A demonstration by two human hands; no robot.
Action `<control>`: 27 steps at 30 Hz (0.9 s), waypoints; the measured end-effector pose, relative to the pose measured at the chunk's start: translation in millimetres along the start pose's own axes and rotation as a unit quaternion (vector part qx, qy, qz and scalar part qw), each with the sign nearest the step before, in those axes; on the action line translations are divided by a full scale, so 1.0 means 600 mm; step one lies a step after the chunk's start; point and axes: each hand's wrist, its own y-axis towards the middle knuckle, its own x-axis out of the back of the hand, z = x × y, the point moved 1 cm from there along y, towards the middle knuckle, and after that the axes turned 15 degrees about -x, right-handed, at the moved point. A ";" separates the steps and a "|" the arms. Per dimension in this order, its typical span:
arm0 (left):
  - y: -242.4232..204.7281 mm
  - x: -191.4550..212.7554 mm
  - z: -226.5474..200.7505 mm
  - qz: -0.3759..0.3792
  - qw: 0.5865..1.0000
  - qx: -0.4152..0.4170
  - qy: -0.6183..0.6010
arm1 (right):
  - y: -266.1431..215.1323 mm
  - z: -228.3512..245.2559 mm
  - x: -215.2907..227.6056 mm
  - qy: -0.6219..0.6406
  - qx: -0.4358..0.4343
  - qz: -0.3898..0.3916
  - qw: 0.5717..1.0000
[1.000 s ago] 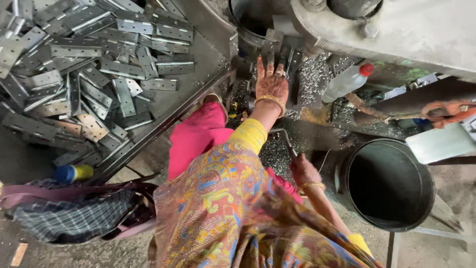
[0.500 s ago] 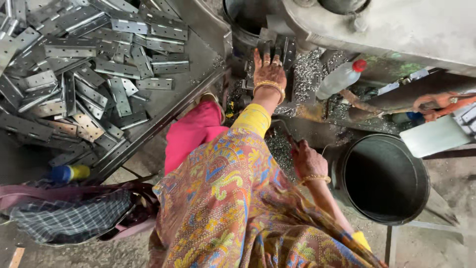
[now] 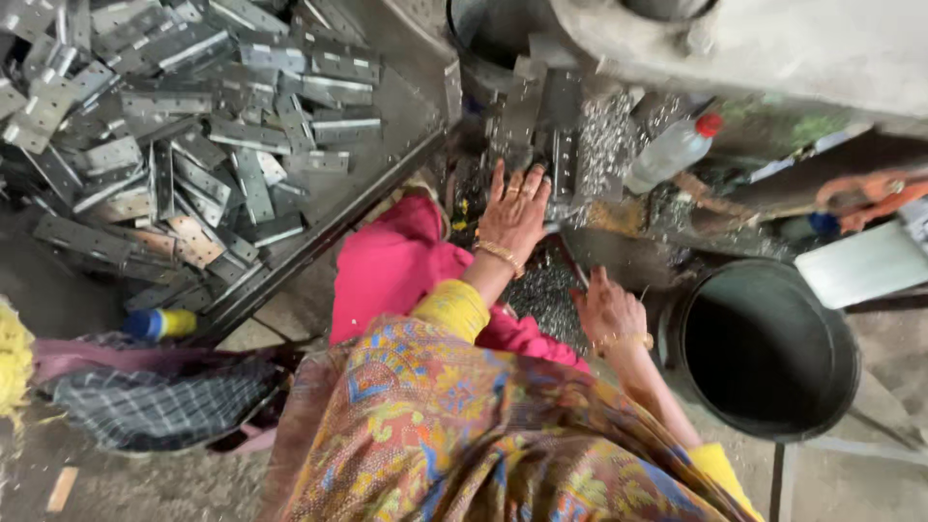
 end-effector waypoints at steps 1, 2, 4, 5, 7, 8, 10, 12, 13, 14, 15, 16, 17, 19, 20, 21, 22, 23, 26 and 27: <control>-0.021 -0.007 -0.009 -0.072 0.997 -0.015 -0.009 | 0.001 0.004 0.004 -0.009 -0.011 0.021 1.000; -0.028 -0.014 -0.016 -0.072 0.995 -0.035 -0.058 | -0.011 0.003 0.002 -0.008 -0.016 0.036 0.999; -0.002 0.000 0.000 -0.089 0.983 -0.077 -0.143 | 0.002 0.014 0.013 0.000 -0.022 0.044 0.999; 0.022 0.012 -0.010 -0.120 0.988 -0.057 -0.084 | -0.002 0.011 0.013 0.007 -0.029 0.048 0.998; 0.089 0.042 -0.035 -0.183 0.982 -0.014 0.034 | -0.004 0.014 0.013 0.020 -0.042 0.054 0.997; 0.107 0.052 -0.039 -0.131 0.991 0.021 -0.017 | -0.002 0.016 0.016 0.024 -0.051 0.061 0.997; 0.126 0.058 -0.051 -0.018 0.988 0.095 -0.120 | -0.012 0.015 0.021 0.030 -0.069 0.083 0.994; 0.146 0.058 -0.042 0.089 0.958 0.171 -0.213 | -0.012 0.019 0.031 0.015 -0.092 0.099 0.991; 0.144 0.052 -0.039 0.147 0.932 0.208 -0.257 | -0.016 0.021 0.029 0.008 -0.104 0.113 0.988; 0.124 0.045 -0.032 0.121 0.958 0.182 -0.189 | -0.016 0.023 0.030 0.004 -0.083 0.107 0.991; 0.088 0.036 -0.023 0.093 0.977 0.151 -0.120 | -0.012 0.022 0.034 -0.001 -0.063 0.100 0.993; 0.065 0.028 -0.019 0.065 0.990 0.118 -0.050 | -0.010 0.025 0.037 -0.005 -0.043 0.092 0.995; 0.056 0.023 -0.022 0.030 0.994 0.103 -0.034 | -0.007 0.027 0.042 -0.014 -0.043 0.099 0.994; 0.046 0.018 -0.022 -0.041 0.997 0.070 -0.002 | 0.009 0.031 0.059 -0.030 -0.043 0.111 0.992; 0.057 0.018 -0.018 0.021 0.997 0.072 -0.007 | 0.019 0.033 0.064 -0.033 -0.045 0.109 0.992; 0.074 0.020 -0.015 0.084 0.994 0.072 -0.016 | 0.026 0.028 0.061 -0.038 -0.050 0.108 0.992; 0.087 0.021 -0.011 0.147 0.986 0.072 -0.025 | 0.031 0.019 0.050 -0.043 -0.055 0.106 0.992; 0.101 0.026 -0.007 0.143 0.986 0.079 -0.022 | 0.033 0.010 0.027 -0.017 -0.077 0.111 0.991; 0.115 0.021 -0.001 0.112 0.988 0.102 -0.023 | 0.009 -0.013 -0.099 0.061 -0.072 0.089 0.992; 0.113 0.014 0.001 0.086 0.989 0.114 -0.030 | 0.013 -0.024 -0.134 0.083 -0.056 0.076 0.992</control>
